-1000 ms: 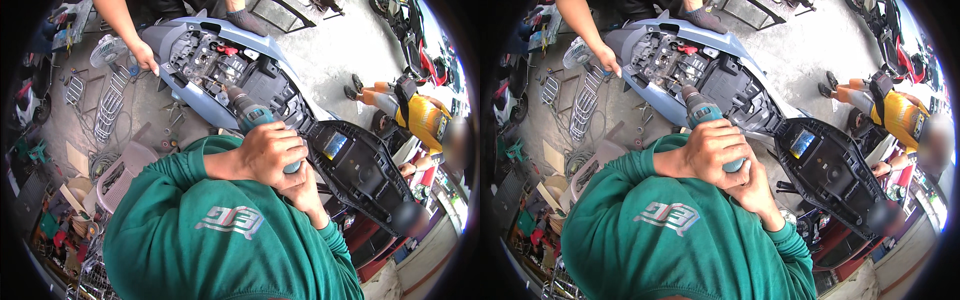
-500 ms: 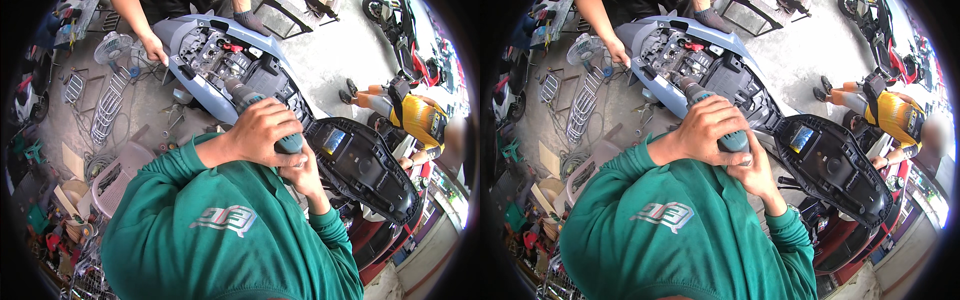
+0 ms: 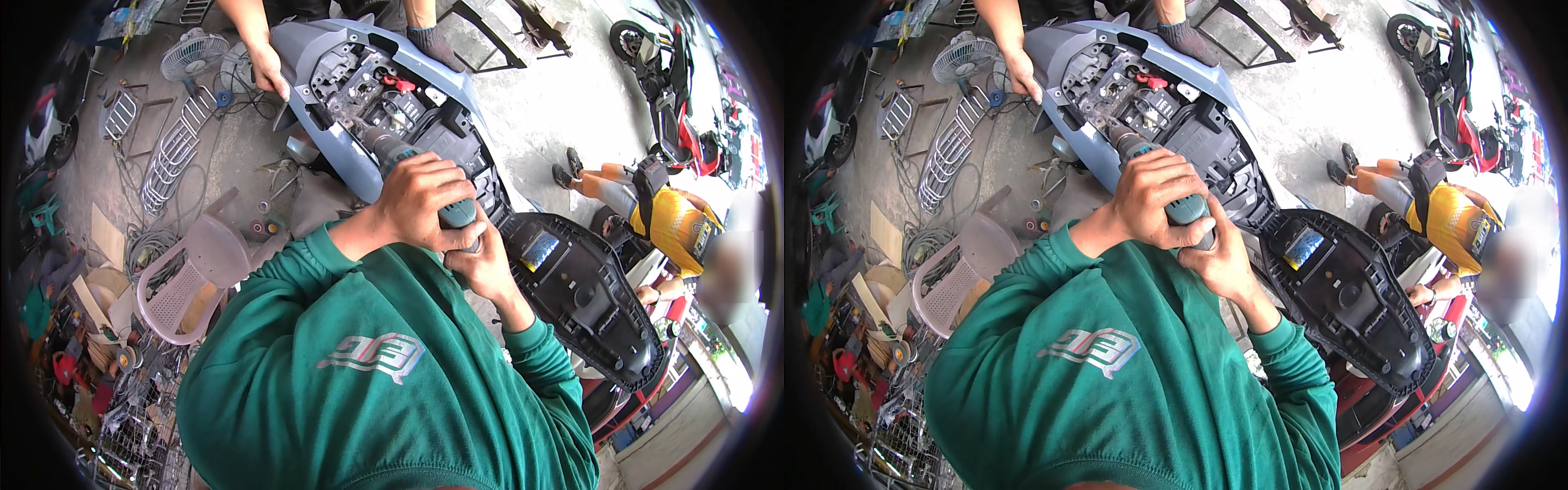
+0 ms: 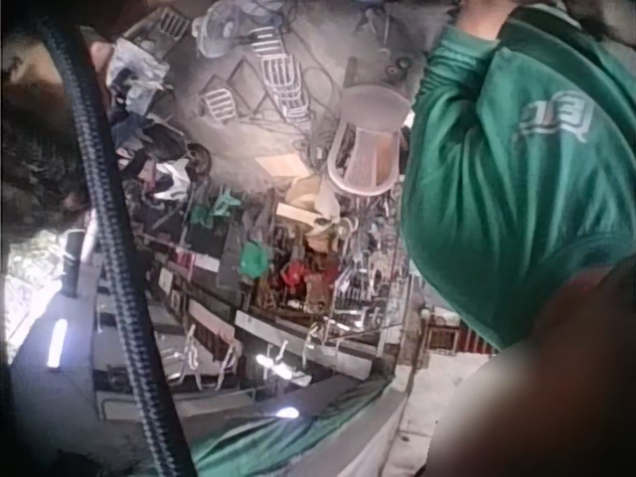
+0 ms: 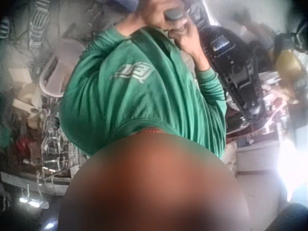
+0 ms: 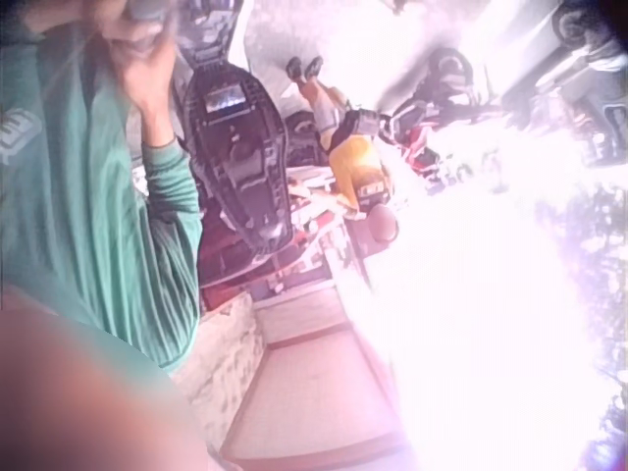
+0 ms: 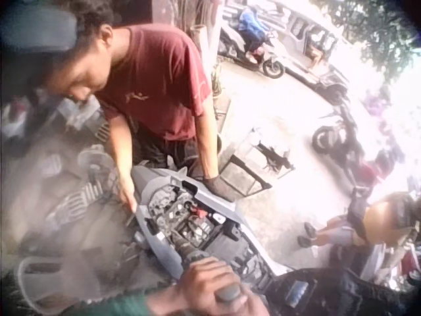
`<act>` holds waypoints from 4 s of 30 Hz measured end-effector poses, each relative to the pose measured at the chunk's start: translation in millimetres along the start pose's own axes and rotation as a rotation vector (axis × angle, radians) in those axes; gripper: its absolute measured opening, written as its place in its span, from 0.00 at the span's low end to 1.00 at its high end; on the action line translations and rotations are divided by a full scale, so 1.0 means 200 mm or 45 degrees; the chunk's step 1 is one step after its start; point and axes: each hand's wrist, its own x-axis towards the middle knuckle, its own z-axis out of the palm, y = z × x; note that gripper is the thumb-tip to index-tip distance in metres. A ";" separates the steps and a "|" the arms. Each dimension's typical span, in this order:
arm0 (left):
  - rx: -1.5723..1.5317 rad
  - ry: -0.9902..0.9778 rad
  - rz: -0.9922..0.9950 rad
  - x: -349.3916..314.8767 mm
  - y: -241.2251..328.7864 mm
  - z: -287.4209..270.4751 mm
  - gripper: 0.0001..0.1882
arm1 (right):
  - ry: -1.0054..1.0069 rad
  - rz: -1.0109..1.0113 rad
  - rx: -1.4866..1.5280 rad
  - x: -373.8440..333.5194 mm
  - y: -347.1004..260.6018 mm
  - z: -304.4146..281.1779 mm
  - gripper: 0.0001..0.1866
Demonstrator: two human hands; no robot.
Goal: The person uses a cordless drill to remove screws from the front fairing of a scooter while another person assists by holding the panel. The person then moves to the rear of the scooter and continues using the drill on the seat area.
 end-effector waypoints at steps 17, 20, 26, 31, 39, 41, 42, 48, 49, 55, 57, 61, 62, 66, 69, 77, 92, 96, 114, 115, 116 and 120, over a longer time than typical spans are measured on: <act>-1.894 0.975 -1.754 -0.28 -0.10 0.01 0.38 | -0.045 -0.472 -0.443 -0.17 0.03 -0.08 0.52; -2.057 1.155 -1.715 -0.32 -0.06 0.04 0.33 | -0.024 -0.466 -0.365 -0.20 0.08 -0.04 0.51; -1.985 1.066 -1.557 -0.31 0.03 -0.03 0.24 | 0.014 -0.536 -0.327 -0.24 0.11 0.03 0.51; -1.840 1.013 -1.830 -0.34 0.05 -0.05 0.19 | -0.015 -0.467 -0.323 -0.28 0.14 0.07 0.50; -1.816 0.878 -1.849 -0.41 0.03 0.01 0.21 | 0.058 -0.428 -0.424 -0.35 0.17 0.12 0.49; -1.768 0.803 -1.904 -0.44 0.03 0.01 0.24 | 0.095 -0.456 -0.431 -0.36 0.19 0.13 0.49; -1.741 0.732 -1.930 -0.45 0.03 0.01 0.27 | 0.077 -0.433 -0.414 -0.36 0.20 0.13 0.49; -1.609 0.625 -1.989 -0.51 0.06 -0.04 0.33 | 0.016 -0.458 -0.359 -0.36 0.25 0.13 0.48; -1.545 0.634 -1.977 -0.51 0.07 -0.04 0.33 | 0.015 -0.479 -0.346 -0.35 0.26 0.12 0.48; -1.362 0.547 -1.847 -0.53 0.09 -0.02 0.36 | -0.017 -0.470 -0.228 -0.34 0.31 0.08 0.51; -1.287 0.445 -1.734 -0.57 0.04 -0.02 0.39 | 0.010 -0.458 -0.182 -0.35 0.32 0.07 0.53; -1.306 0.147 -1.451 -0.68 -0.12 -0.11 0.41 | 0.045 -0.409 -0.001 -0.37 0.33 0.06 0.54; -1.282 0.071 -1.528 -0.70 -0.18 -0.15 0.34 | 0.067 -0.395 0.039 -0.38 0.33 0.05 0.55; 0.401 -0.390 -0.776 -0.71 -0.33 -0.20 0.21 | 0.179 -0.346 0.246 -0.42 0.31 0.04 0.57; 0.684 -0.268 -0.538 -0.64 -0.41 -0.12 0.20 | 0.273 -0.237 0.383 -0.47 0.31 0.04 0.59; 0.911 -0.198 -0.731 -0.50 -0.50 -0.06 0.23 | 0.381 -0.097 0.486 -0.57 0.37 0.06 0.61; 0.831 -0.128 -0.685 -0.53 -0.75 -0.56 0.09 | 0.431 -0.109 0.491 -0.63 0.49 -0.01 0.64; 0.820 -0.243 -0.572 -0.51 -0.71 -0.54 0.09 | 0.483 -0.122 0.506 -0.65 0.49 0.03 0.62; 1.208 -1.399 -0.330 -0.01 -0.91 -0.37 0.10 | 0.883 0.245 0.639 -0.96 0.90 0.46 0.56; 1.172 -1.461 -0.406 0.03 -0.92 -0.35 0.11 | 0.900 0.193 0.676 -0.96 0.92 0.47 0.52; 1.214 -1.474 -0.365 0.05 -0.93 -0.33 0.12 | 0.932 0.202 0.665 -0.97 0.94 0.48 0.48; 1.265 -1.550 -0.238 0.00 -0.96 -0.29 0.14 | 0.953 0.226 0.644 -0.99 0.95 0.46 0.46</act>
